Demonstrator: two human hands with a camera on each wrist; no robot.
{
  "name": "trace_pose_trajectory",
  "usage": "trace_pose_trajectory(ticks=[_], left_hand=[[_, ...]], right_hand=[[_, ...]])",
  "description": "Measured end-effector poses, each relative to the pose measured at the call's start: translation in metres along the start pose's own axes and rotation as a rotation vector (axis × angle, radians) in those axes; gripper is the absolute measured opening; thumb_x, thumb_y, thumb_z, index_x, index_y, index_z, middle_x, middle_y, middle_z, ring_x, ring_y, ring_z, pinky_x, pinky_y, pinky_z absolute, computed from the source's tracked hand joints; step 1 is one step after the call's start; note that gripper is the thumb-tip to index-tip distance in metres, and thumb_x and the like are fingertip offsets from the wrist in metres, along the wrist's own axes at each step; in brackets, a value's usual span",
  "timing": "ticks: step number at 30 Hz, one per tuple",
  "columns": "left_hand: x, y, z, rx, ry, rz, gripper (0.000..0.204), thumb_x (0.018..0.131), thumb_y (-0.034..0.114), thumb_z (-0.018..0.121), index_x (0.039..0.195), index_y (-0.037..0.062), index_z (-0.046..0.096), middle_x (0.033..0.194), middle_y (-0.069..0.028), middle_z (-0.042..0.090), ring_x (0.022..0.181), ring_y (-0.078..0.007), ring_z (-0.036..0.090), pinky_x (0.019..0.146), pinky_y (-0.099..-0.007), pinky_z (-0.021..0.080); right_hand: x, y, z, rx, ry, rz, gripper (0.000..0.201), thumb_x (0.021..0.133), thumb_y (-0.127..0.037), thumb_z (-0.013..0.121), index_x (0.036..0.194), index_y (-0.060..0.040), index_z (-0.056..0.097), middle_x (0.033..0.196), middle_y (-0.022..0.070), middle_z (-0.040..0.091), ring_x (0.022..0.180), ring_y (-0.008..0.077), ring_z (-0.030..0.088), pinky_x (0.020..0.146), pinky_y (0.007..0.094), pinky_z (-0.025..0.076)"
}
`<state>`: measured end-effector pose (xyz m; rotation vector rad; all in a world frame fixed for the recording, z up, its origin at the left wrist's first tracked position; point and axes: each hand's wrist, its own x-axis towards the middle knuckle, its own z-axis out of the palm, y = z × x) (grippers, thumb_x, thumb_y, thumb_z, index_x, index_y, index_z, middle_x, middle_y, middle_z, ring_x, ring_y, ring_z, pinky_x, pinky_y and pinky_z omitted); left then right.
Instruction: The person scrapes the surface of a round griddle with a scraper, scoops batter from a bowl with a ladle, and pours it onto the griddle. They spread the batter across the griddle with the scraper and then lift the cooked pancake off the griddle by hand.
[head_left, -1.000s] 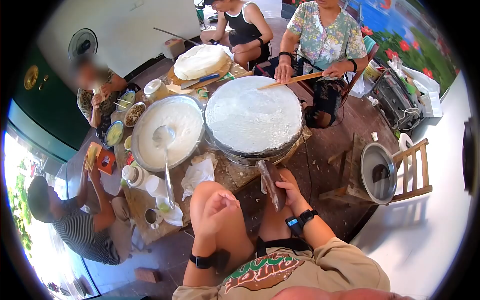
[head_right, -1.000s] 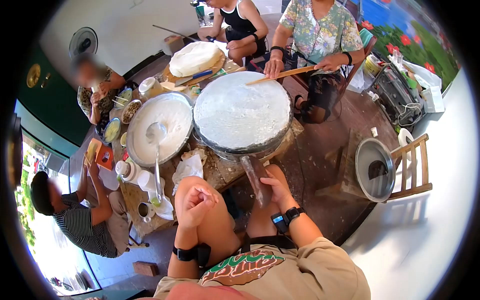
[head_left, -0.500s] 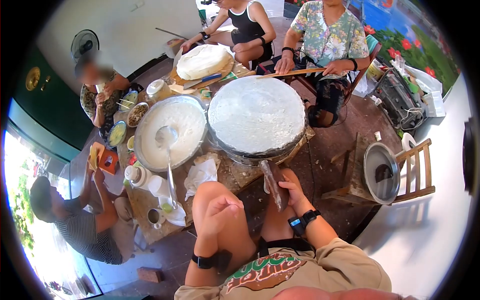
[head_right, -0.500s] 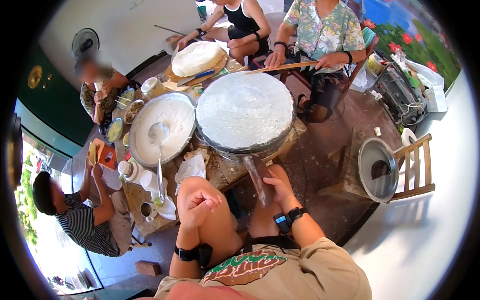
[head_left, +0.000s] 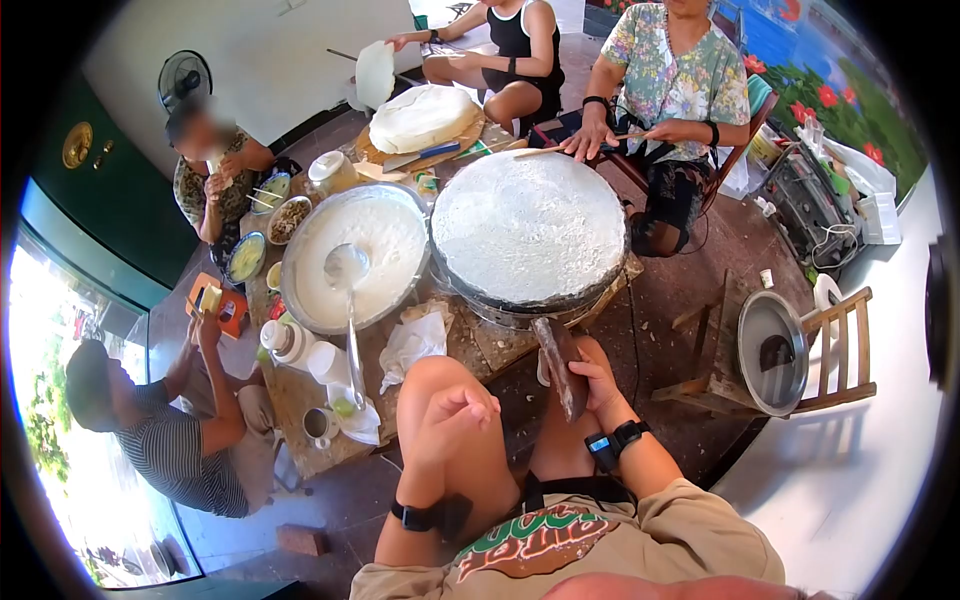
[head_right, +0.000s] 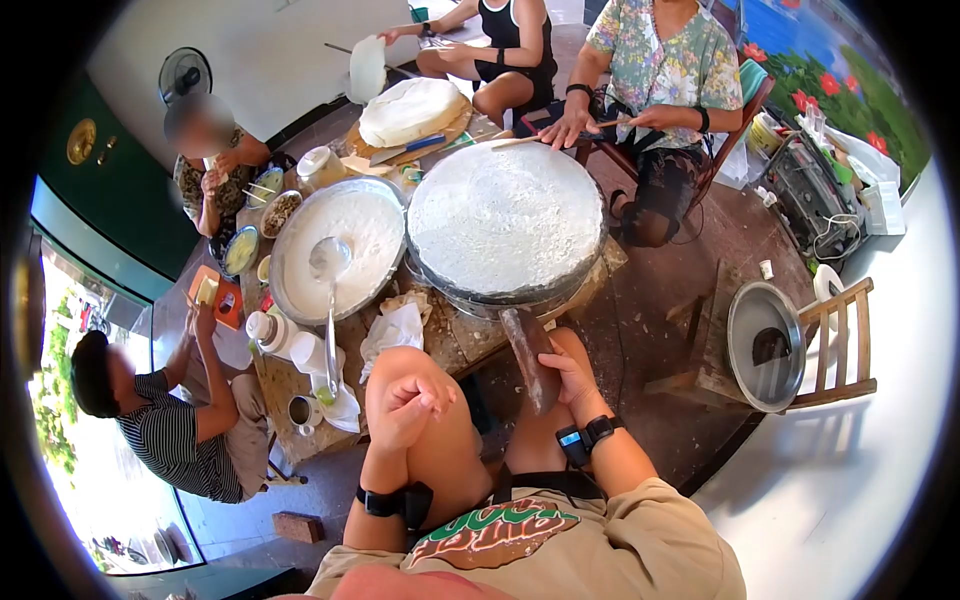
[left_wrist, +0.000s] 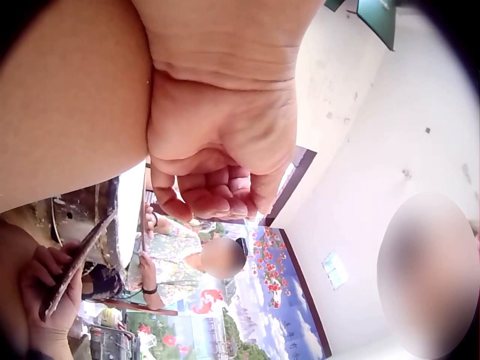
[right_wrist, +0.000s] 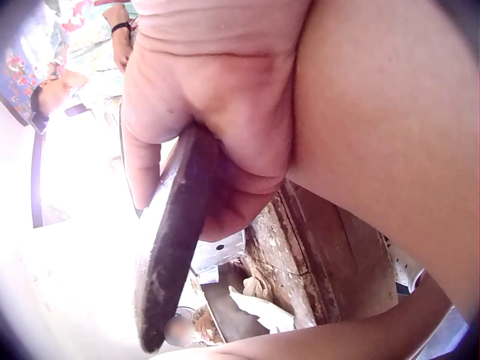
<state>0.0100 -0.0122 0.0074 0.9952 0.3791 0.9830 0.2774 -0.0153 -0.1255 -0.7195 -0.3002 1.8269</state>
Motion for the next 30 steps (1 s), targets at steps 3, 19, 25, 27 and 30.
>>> trace_pose_trajectory(ticks=[3, 19, 25, 27, 30], left_hand=[[-0.001, 0.001, 0.004, 0.018, 0.019, -0.021, 0.016, 0.089, 0.007, 0.054, 0.073, 0.0083, 0.054, 0.066, 0.0, 0.053, 0.068, -0.0121, 0.05, 0.085, -0.0342, 0.041], [-0.009, -0.01, 0.003, 0.058, 0.08, -0.072, 0.009, 0.085, -0.002, 0.055, 0.091, 0.0039, 0.059, 0.092, -0.0075, 0.062, 0.071, -0.0088, 0.053, 0.064, -0.0214, 0.043], [0.001, -0.01, 0.011, 0.14, 0.056, -0.093, 0.019, 0.085, -0.001, 0.057, 0.104, 0.0033, 0.057, 0.098, -0.0085, 0.061, 0.078, -0.0106, 0.054, 0.069, -0.0224, 0.044], [0.008, 0.004, 0.027, 0.261, 0.091, -0.177, 0.03, 0.083, 0.0, 0.059, 0.112, 0.003, 0.055, 0.102, -0.0094, 0.061, 0.084, -0.0143, 0.056, 0.074, -0.024, 0.045], [0.037, 0.041, 0.061, 1.31, -0.029, 0.146, 0.048, 0.075, 0.004, 0.063, 0.122, 0.005, 0.05, 0.104, -0.0083, 0.06, 0.09, -0.0241, 0.058, 0.081, -0.0325, 0.046]], right_hand=[[0.0, 0.0, -0.004, 0.002, -0.026, 0.02, 0.051, 0.078, -0.01, 0.059, 0.127, -0.0057, 0.046, 0.107, 0.0077, 0.061, 0.091, 0.0193, 0.06, 0.08, 0.0307, 0.049], [-0.004, 0.001, -0.011, 0.012, -0.085, 0.041, 0.051, 0.08, -0.011, 0.06, 0.129, -0.0084, 0.045, 0.106, 0.0059, 0.061, 0.09, 0.0188, 0.06, 0.077, 0.0329, 0.051], [-0.014, -0.01, 0.012, -0.012, -0.111, -0.02, 0.052, 0.078, -0.009, 0.063, 0.127, -0.0054, 0.046, 0.11, 0.0066, 0.06, 0.094, 0.0171, 0.06, 0.08, 0.0299, 0.049], [-0.016, -0.017, 0.022, -0.101, -0.113, -0.055, 0.05, 0.077, -0.01, 0.065, 0.124, -0.0041, 0.048, 0.109, 0.0066, 0.06, 0.094, 0.0165, 0.06, 0.081, 0.029, 0.049], [-0.021, -0.046, 0.043, -0.585, -0.184, -0.137, 0.043, 0.075, -0.012, 0.067, 0.117, -0.0057, 0.056, 0.099, 0.0048, 0.065, 0.088, 0.0139, 0.061, 0.078, 0.0272, 0.048]])
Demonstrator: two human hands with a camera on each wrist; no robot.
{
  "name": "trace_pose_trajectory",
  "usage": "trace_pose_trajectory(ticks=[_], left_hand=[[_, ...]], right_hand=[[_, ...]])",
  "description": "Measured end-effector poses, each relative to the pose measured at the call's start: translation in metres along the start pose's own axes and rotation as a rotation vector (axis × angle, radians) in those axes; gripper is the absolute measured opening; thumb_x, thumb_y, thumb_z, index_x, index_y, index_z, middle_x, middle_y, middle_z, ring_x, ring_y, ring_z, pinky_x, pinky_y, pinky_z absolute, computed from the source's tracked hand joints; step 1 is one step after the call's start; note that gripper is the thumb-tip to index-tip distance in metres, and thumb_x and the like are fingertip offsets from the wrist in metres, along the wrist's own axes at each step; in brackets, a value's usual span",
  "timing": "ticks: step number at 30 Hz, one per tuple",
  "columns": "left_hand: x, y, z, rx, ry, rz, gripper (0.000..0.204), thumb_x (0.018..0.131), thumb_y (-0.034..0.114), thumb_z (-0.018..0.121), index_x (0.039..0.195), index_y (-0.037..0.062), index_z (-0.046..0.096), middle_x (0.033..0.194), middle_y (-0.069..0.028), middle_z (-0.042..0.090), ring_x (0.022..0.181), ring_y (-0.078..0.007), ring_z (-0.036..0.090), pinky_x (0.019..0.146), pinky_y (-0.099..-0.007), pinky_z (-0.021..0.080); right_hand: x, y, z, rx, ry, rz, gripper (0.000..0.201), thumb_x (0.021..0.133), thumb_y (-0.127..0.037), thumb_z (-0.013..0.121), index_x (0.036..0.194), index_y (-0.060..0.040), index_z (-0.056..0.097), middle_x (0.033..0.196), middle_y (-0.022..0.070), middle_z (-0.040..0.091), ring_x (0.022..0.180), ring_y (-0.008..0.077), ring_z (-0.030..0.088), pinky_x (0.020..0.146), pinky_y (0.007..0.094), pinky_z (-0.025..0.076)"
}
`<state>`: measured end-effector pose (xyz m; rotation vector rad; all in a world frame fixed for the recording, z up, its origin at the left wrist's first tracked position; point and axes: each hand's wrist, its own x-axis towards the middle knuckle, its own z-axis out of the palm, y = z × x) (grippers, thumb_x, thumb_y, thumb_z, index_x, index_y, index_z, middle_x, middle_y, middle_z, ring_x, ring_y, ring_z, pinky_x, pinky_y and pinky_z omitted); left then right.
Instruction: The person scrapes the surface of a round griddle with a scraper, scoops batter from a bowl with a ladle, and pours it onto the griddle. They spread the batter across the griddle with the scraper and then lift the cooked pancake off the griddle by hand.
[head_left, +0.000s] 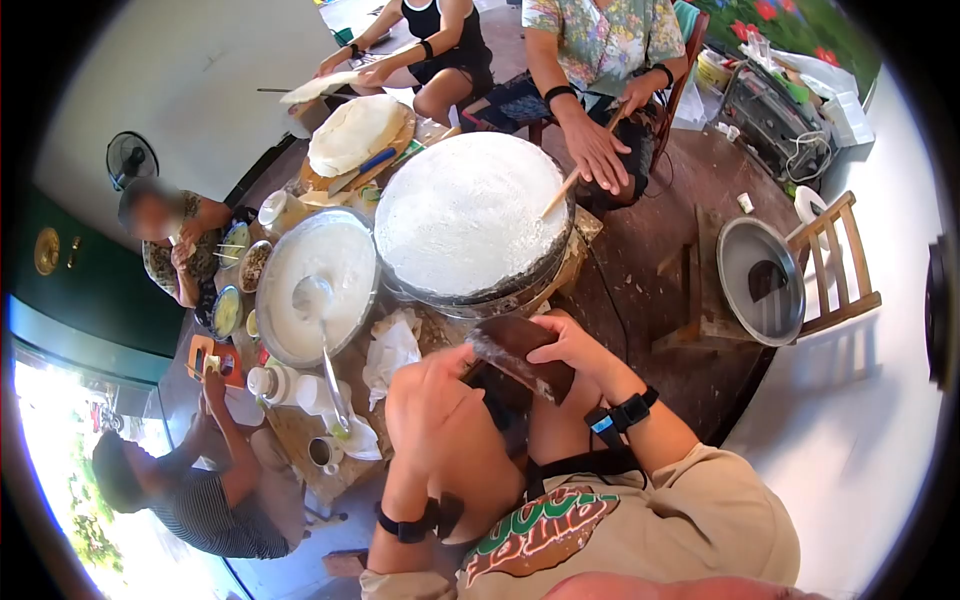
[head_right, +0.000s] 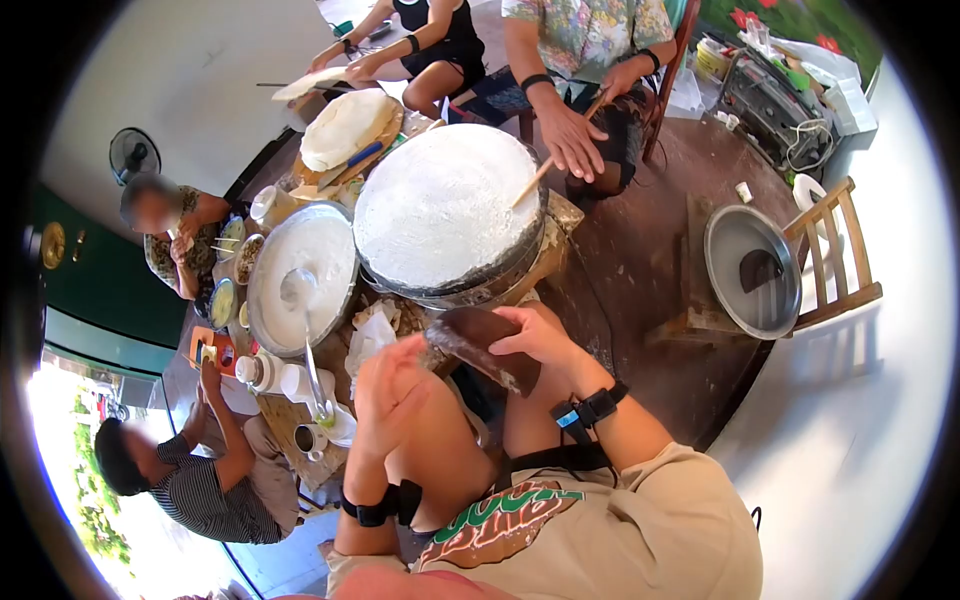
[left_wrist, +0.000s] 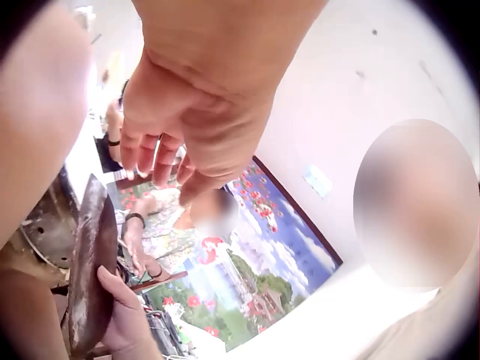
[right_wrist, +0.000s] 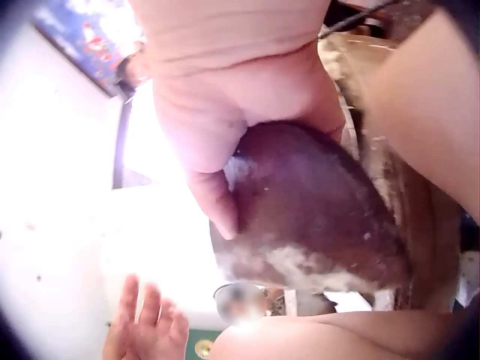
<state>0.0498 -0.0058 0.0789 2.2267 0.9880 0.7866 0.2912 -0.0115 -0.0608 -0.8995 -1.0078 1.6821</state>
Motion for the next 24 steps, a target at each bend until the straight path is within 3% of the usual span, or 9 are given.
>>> trace_pose_trajectory(ticks=[3, 4, 7, 10, 13, 19, 24], left_hand=[[0.032, 0.022, 0.003, 0.307, -0.032, 0.072, 0.057, 0.071, 0.008, 0.067, 0.125, 0.006, 0.049, 0.107, -0.0083, 0.06, 0.09, -0.0306, 0.058, 0.083, -0.0355, 0.046], [0.04, 0.021, 0.007, 0.33, -0.066, 0.068, 0.048, 0.072, 0.009, 0.066, 0.118, 0.0057, 0.052, 0.102, -0.0095, 0.061, 0.09, -0.0317, 0.058, 0.081, -0.0378, 0.047], [0.06, 0.002, 0.02, 0.373, -0.256, 0.036, 0.029, 0.075, 0.009, 0.065, 0.102, 0.0059, 0.057, 0.091, -0.012, 0.06, 0.087, -0.033, 0.058, 0.074, -0.0421, 0.047], [0.079, -0.006, 0.027, 0.411, -0.194, 0.07, 0.016, 0.077, 0.009, 0.063, 0.092, 0.0067, 0.055, 0.085, -0.0129, 0.057, 0.082, -0.0332, 0.058, 0.068, -0.0441, 0.046], [0.106, -0.014, 0.026, 0.534, -0.13, 0.103, 0.012, 0.076, 0.006, 0.059, 0.083, 0.0065, 0.05, 0.079, -0.0094, 0.054, 0.08, -0.0298, 0.057, 0.064, -0.0419, 0.047], [0.188, -0.066, 0.032, 0.623, 0.036, 0.189, 0.006, 0.079, 0.002, 0.048, 0.084, 0.0047, 0.048, 0.079, -0.0133, 0.056, 0.079, -0.0327, 0.057, 0.066, -0.0425, 0.047], [0.234, -0.112, 0.04, 0.646, 0.013, 0.15, 0.012, 0.079, -0.001, 0.05, 0.09, 0.0048, 0.05, 0.078, -0.0173, 0.059, 0.081, -0.0362, 0.057, 0.067, -0.0457, 0.046]], right_hand=[[0.0, -0.044, 0.014, -0.577, 0.005, -0.036, 0.037, 0.073, -0.013, 0.068, 0.109, -0.0085, 0.062, 0.087, 0.0044, 0.067, 0.082, 0.0127, 0.062, 0.075, 0.0261, 0.047], [0.002, -0.051, 0.017, -0.652, 0.01, -0.097, 0.036, 0.07, -0.013, 0.069, 0.106, -0.0109, 0.063, 0.083, 0.0075, 0.066, 0.079, 0.0186, 0.064, 0.073, 0.0288, 0.047], [0.008, -0.083, 0.025, -1.048, -0.011, -0.359, 0.033, 0.068, -0.007, 0.073, 0.1, -0.0052, 0.064, 0.084, 0.0076, 0.065, 0.077, 0.0226, 0.062, 0.072, 0.0305, 0.048], [0.018, -0.097, 0.009, -1.196, 0.08, -0.458, 0.029, 0.068, -0.008, 0.071, 0.096, -0.0067, 0.064, 0.082, 0.0104, 0.063, 0.077, 0.0296, 0.061, 0.072, 0.0354, 0.049], [0.036, -0.104, -0.019, -1.241, 0.165, -0.515, 0.021, 0.073, -0.005, 0.066, 0.093, -0.0068, 0.064, 0.083, 0.0116, 0.063, 0.079, 0.0301, 0.061, 0.073, 0.0374, 0.049], [0.115, -0.132, -0.061, -1.451, 0.271, -0.653, 0.015, 0.076, -0.005, 0.062, 0.092, -0.0065, 0.064, 0.083, 0.0127, 0.064, 0.081, 0.0314, 0.061, 0.073, 0.0385, 0.049], [0.169, -0.132, -0.085, -1.508, 0.288, -0.7, 0.016, 0.078, -0.004, 0.05, 0.088, -0.0081, 0.061, 0.081, 0.0123, 0.063, 0.083, 0.0313, 0.062, 0.072, 0.0408, 0.048]])
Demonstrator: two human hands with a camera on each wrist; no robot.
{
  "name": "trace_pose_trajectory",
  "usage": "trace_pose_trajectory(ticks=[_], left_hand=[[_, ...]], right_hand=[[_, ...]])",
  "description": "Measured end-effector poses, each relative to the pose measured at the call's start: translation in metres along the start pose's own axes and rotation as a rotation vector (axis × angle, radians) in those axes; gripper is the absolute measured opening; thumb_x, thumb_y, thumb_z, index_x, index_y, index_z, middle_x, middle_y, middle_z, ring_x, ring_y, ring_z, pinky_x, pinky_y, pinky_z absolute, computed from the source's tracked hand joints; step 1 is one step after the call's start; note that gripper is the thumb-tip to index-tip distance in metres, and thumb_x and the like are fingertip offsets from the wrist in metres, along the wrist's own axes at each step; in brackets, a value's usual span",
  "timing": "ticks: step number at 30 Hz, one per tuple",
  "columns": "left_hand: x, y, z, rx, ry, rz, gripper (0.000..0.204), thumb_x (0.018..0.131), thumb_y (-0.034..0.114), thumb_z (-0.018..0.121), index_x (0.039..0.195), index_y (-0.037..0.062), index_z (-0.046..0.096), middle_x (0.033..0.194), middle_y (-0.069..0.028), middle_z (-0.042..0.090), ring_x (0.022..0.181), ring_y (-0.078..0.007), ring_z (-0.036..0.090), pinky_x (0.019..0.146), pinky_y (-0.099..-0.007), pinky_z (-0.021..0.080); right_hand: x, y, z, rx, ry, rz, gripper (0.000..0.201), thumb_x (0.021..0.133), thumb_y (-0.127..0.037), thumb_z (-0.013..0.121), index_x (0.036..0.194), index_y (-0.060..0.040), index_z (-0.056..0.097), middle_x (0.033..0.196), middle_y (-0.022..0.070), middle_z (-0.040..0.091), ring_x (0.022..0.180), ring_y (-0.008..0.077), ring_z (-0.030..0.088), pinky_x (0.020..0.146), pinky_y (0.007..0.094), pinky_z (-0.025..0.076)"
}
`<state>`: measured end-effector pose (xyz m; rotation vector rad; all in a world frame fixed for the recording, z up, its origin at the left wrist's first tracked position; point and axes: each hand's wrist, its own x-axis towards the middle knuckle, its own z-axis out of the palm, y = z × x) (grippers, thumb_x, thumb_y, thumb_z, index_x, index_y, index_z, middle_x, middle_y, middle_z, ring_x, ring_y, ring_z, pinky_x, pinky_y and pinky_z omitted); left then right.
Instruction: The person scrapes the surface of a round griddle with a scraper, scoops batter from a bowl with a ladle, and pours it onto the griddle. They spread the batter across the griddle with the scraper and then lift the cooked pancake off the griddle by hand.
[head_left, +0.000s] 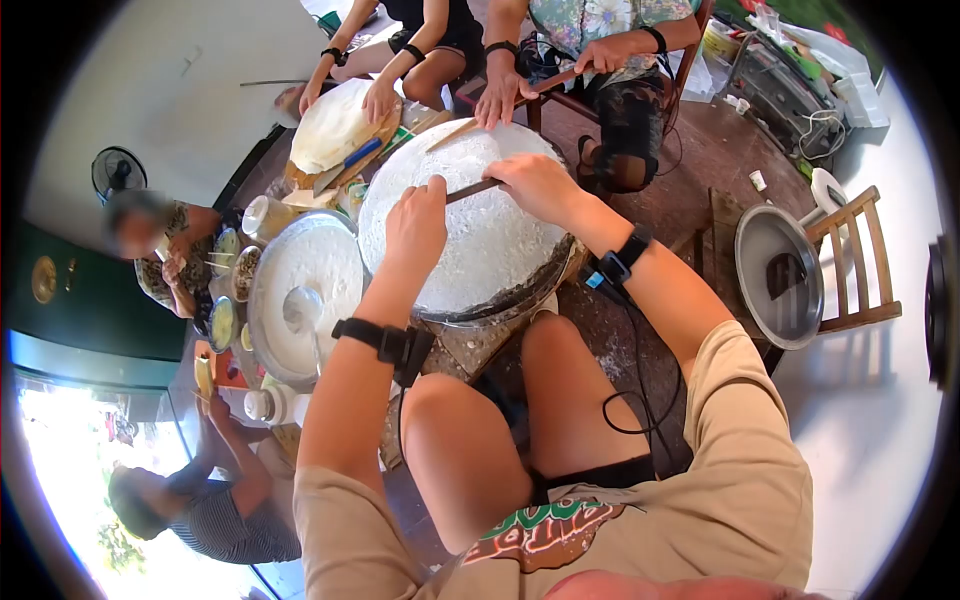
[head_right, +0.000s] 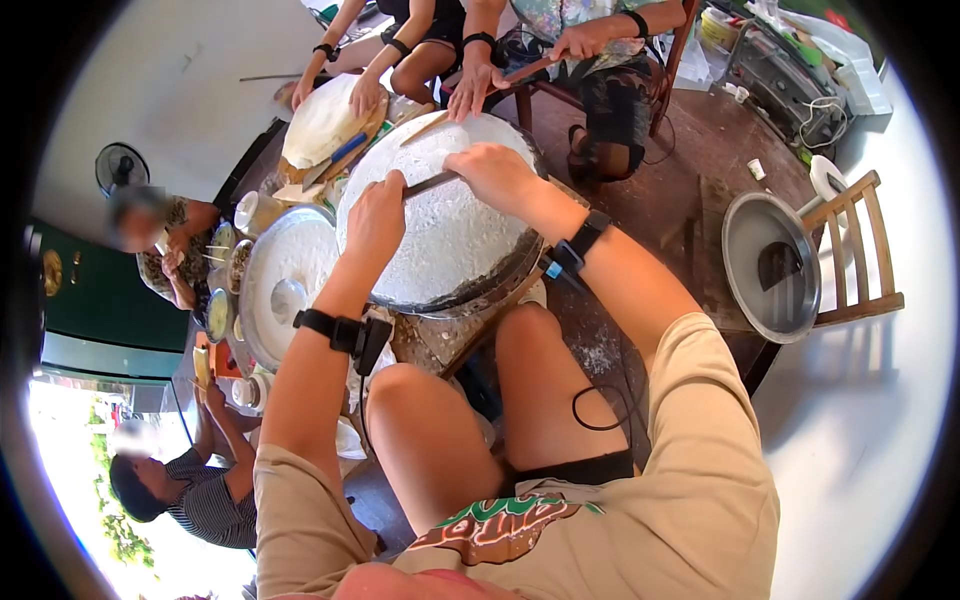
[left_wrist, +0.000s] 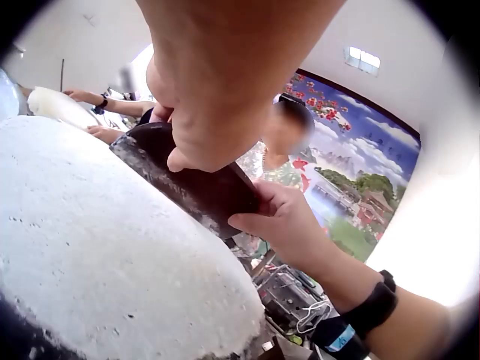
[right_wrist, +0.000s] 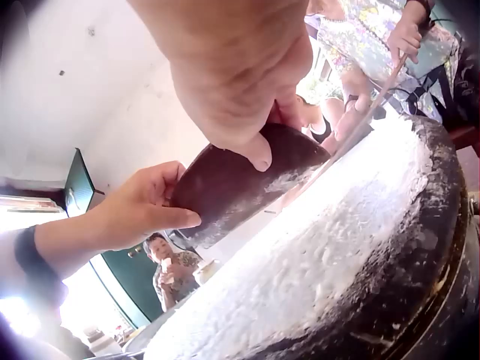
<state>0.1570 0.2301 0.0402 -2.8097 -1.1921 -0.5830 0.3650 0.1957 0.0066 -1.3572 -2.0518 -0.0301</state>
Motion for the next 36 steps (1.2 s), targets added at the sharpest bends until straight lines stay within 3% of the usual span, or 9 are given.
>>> trace_pose_trajectory(ticks=[7, 11, 19, 36], left_hand=[[0.015, -0.027, 0.031, 0.001, -0.029, 0.014, 0.018, 0.078, -0.003, 0.048, 0.094, 0.0041, 0.054, 0.081, -0.0141, 0.061, 0.085, -0.034, 0.057, 0.07, -0.0426, 0.046], [0.004, -0.033, 0.044, -0.049, 0.044, 0.167, 0.013, 0.072, -0.004, 0.052, 0.083, 0.0039, 0.055, 0.082, -0.0119, 0.058, 0.086, -0.0308, 0.055, 0.073, -0.0396, 0.046], [-0.03, -0.013, 0.026, -0.119, -0.039, 0.288, 0.015, 0.07, -0.004, 0.054, 0.082, 0.0047, 0.058, 0.082, -0.0101, 0.055, 0.084, -0.0295, 0.054, 0.074, -0.0377, 0.046], [-0.109, -0.006, 0.001, -0.204, -0.096, 0.329, 0.022, 0.066, -0.004, 0.056, 0.086, 0.0051, 0.055, 0.081, -0.0092, 0.052, 0.083, -0.0293, 0.052, 0.073, -0.0371, 0.045]], right_hand=[[0.012, 0.008, 0.025, -0.114, -0.007, 0.018, 0.012, 0.078, -0.006, 0.049, 0.083, -0.0064, 0.059, 0.08, 0.0125, 0.063, 0.084, 0.0302, 0.062, 0.074, 0.0396, 0.048], [-0.002, -0.003, 0.022, -0.196, -0.018, -0.013, 0.012, 0.077, -0.006, 0.049, 0.082, -0.0067, 0.059, 0.078, 0.0111, 0.063, 0.081, 0.0283, 0.063, 0.073, 0.0381, 0.049], [-0.05, -0.048, 0.008, -0.23, -0.041, 0.044, 0.008, 0.071, -0.005, 0.055, 0.078, -0.0072, 0.058, 0.073, 0.0092, 0.061, 0.073, 0.0273, 0.063, 0.064, 0.0362, 0.051], [-0.102, -0.136, 0.01, -0.217, -0.051, 0.094, 0.007, 0.071, -0.007, 0.056, 0.077, -0.0079, 0.054, 0.073, 0.0074, 0.058, 0.07, 0.0255, 0.061, 0.058, 0.0359, 0.049]])
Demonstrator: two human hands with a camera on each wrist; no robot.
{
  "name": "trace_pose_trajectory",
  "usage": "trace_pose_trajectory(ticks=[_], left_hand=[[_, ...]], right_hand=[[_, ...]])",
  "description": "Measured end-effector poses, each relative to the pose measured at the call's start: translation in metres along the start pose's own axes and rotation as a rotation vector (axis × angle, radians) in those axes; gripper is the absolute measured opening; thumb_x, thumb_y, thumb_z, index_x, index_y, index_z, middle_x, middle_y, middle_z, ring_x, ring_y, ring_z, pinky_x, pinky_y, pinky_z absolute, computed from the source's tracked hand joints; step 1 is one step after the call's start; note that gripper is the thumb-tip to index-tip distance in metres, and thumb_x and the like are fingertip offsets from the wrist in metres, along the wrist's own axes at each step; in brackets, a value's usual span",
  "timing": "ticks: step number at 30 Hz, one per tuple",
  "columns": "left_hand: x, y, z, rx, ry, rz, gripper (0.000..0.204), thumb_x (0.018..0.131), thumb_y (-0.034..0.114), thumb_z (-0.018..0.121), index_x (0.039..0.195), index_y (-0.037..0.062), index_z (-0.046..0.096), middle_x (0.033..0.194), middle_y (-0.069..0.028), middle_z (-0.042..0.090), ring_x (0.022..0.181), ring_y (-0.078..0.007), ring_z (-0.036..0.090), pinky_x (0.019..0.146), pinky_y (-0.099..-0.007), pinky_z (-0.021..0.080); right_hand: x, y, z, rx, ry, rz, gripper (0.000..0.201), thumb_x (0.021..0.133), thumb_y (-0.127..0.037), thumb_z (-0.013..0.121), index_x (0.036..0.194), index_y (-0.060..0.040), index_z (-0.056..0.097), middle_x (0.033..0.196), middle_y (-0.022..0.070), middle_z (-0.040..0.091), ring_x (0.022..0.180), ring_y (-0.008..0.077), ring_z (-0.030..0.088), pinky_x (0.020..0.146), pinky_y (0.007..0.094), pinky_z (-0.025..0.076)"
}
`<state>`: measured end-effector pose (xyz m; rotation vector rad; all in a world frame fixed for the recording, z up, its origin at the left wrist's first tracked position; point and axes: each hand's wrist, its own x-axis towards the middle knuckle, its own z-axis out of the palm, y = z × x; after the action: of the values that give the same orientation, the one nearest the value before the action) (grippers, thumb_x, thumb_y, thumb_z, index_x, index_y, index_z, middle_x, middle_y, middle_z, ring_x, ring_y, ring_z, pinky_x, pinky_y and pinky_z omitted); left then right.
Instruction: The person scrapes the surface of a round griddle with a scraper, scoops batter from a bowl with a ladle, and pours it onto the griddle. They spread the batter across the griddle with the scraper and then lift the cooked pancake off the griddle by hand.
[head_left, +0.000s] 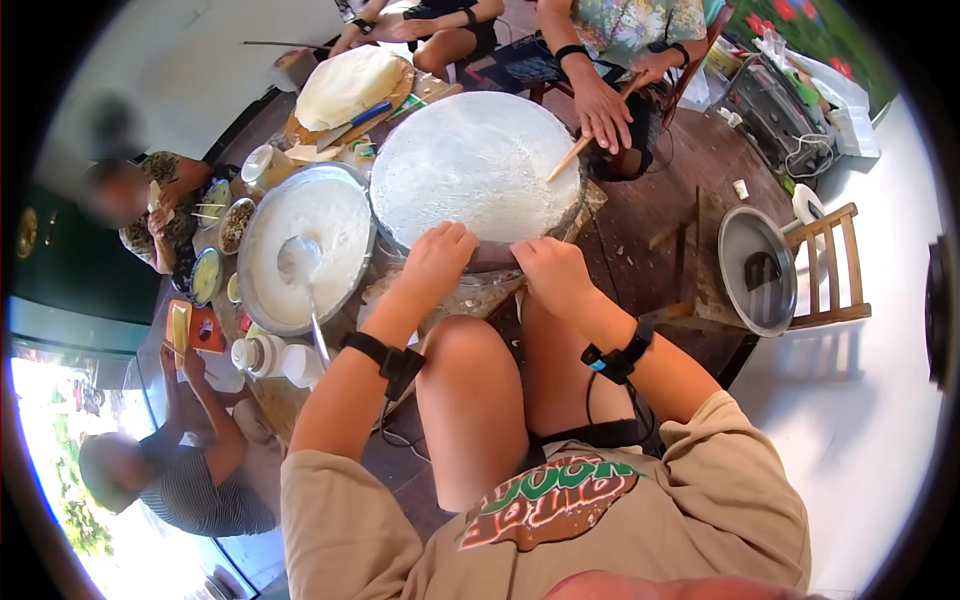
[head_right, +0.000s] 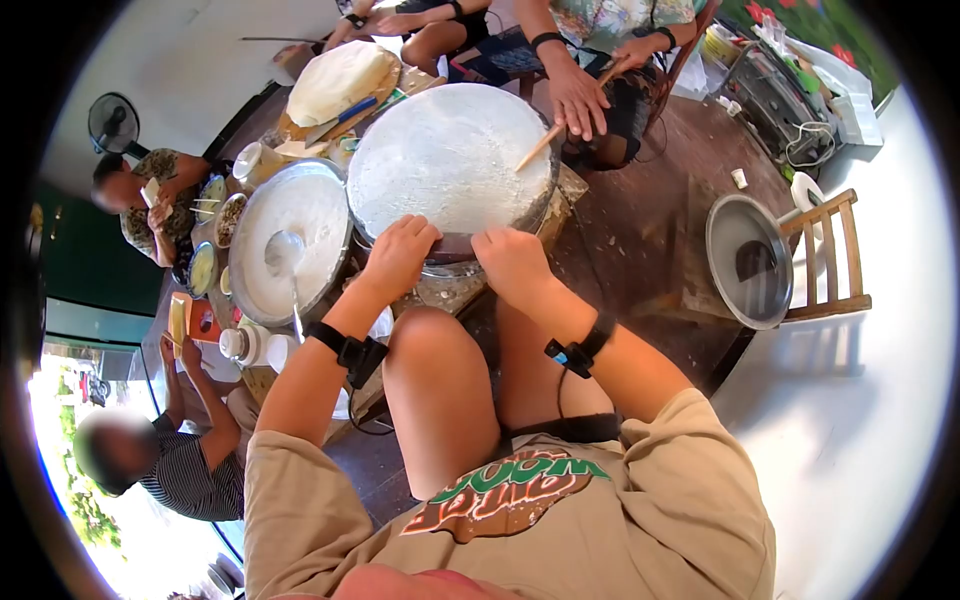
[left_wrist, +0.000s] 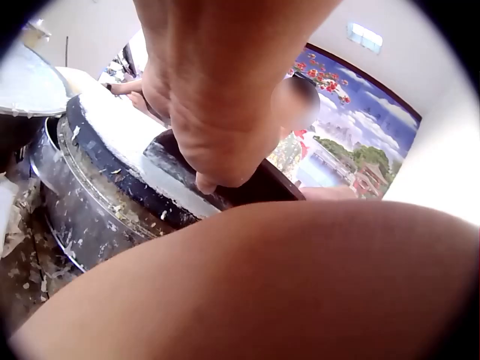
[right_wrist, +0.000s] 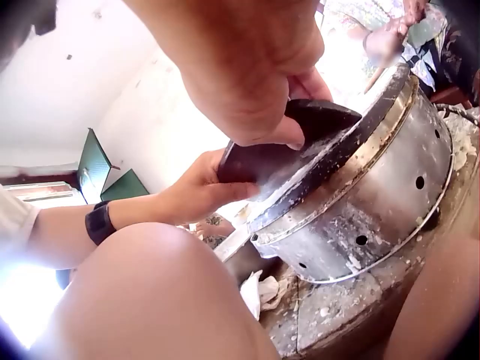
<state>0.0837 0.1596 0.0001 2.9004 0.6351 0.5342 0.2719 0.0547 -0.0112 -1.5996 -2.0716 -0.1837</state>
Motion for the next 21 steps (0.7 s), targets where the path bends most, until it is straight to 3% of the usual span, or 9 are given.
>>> trace_pose_trajectory(ticks=[7, 10, 13, 17, 21], left_hand=[[-0.011, -0.009, -0.034, -0.013, 0.003, -0.064, 0.016, 0.067, -0.002, 0.053, 0.08, 0.0081, 0.053, 0.083, -0.0083, 0.053, 0.086, -0.0281, 0.054, 0.071, -0.0376, 0.045], [0.016, -0.055, -0.065, 0.044, 0.026, -0.168, 0.012, 0.075, 0.003, 0.055, 0.085, 0.0075, 0.06, 0.083, -0.0106, 0.056, 0.087, -0.0312, 0.054, 0.074, -0.0402, 0.046], [0.04, -0.11, -0.084, 0.033, 0.074, -0.254, 0.015, 0.072, 0.002, 0.061, 0.087, 0.005, 0.061, 0.085, -0.0126, 0.057, 0.09, -0.0333, 0.055, 0.078, -0.0413, 0.046], [0.066, -0.19, -0.073, 0.047, 0.099, -0.275, 0.022, 0.071, 0.001, 0.06, 0.092, 0.0046, 0.062, 0.092, -0.0144, 0.061, 0.094, -0.0343, 0.055, 0.083, -0.0416, 0.045], [0.095, -0.239, -0.047, 0.067, 0.041, -0.3, 0.027, 0.07, 0.0, 0.059, 0.097, 0.0053, 0.063, 0.098, -0.0148, 0.063, 0.099, -0.0333, 0.056, 0.086, -0.0408, 0.044]], right_hand=[[0.026, -0.01, -0.015, 0.095, -0.03, -0.066, 0.007, 0.072, -0.007, 0.054, 0.079, -0.0073, 0.055, 0.071, 0.0107, 0.059, 0.068, 0.0296, 0.061, 0.058, 0.0391, 0.048], [0.097, 0.002, -0.013, 0.098, -0.022, -0.096, 0.007, 0.075, -0.007, 0.052, 0.08, -0.0068, 0.057, 0.069, 0.0132, 0.06, 0.067, 0.0318, 0.061, 0.059, 0.0414, 0.048], [0.17, 0.02, 0.011, 0.121, 0.024, -0.17, 0.009, 0.076, -0.005, 0.05, 0.078, -0.0061, 0.058, 0.069, 0.0151, 0.061, 0.069, 0.0329, 0.062, 0.062, 0.0431, 0.048], [0.24, 0.044, 0.059, 0.092, -0.003, -0.184, 0.013, 0.074, -0.003, 0.051, 0.082, -0.0052, 0.061, 0.075, 0.0178, 0.063, 0.075, 0.0338, 0.063, 0.066, 0.0443, 0.049], [0.272, 0.069, 0.092, 0.049, -0.071, -0.112, 0.019, 0.073, -0.002, 0.053, 0.089, -0.0046, 0.064, 0.08, 0.0194, 0.064, 0.081, 0.0346, 0.063, 0.071, 0.0454, 0.049]])
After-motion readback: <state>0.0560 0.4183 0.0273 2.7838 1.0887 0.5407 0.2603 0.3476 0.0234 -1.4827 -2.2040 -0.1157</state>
